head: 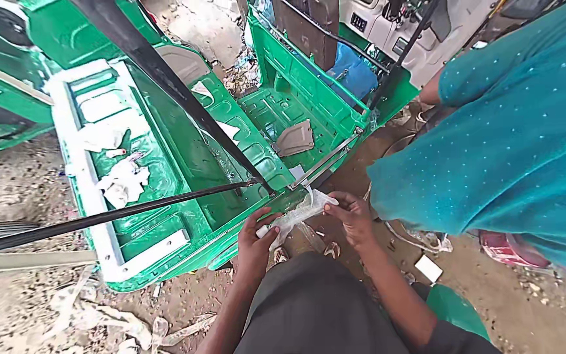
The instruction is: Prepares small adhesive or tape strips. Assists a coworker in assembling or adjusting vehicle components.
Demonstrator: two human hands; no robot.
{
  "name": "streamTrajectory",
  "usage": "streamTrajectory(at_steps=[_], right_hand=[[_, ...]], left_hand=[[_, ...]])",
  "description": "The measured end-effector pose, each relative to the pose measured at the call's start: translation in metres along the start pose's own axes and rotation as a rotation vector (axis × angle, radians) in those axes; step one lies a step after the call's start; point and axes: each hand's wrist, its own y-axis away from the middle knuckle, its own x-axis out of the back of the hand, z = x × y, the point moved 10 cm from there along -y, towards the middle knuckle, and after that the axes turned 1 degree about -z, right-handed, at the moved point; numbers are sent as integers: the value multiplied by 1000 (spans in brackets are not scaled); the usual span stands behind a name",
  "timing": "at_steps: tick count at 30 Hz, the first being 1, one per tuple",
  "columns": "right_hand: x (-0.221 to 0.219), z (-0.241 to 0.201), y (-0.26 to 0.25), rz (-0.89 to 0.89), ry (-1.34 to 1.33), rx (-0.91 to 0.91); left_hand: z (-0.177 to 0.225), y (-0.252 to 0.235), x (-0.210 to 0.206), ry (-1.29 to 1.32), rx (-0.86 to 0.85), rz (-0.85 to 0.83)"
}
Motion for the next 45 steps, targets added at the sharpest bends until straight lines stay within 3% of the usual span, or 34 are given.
streamTrajectory(at_steps=[12, 22, 32, 35, 41, 45], right_hand=[[2, 18, 23, 155, -327, -108], [10, -11, 33, 317, -88, 82], [26, -8, 39, 457, 14, 109], [26, -12, 39, 482, 198, 192], [-49, -17, 55, 332, 750, 456], [-81, 21, 60, 201, 715, 349]], left_hand=[[15, 4, 12, 1, -95, -100], [6, -5, 26, -78, 19, -141], [-18, -15, 26, -25, 102, -135], [-34, -24, 21, -63, 116, -126], [-53, -28, -2, -237, 140, -143], [-55, -22, -5, -198, 157, -114]])
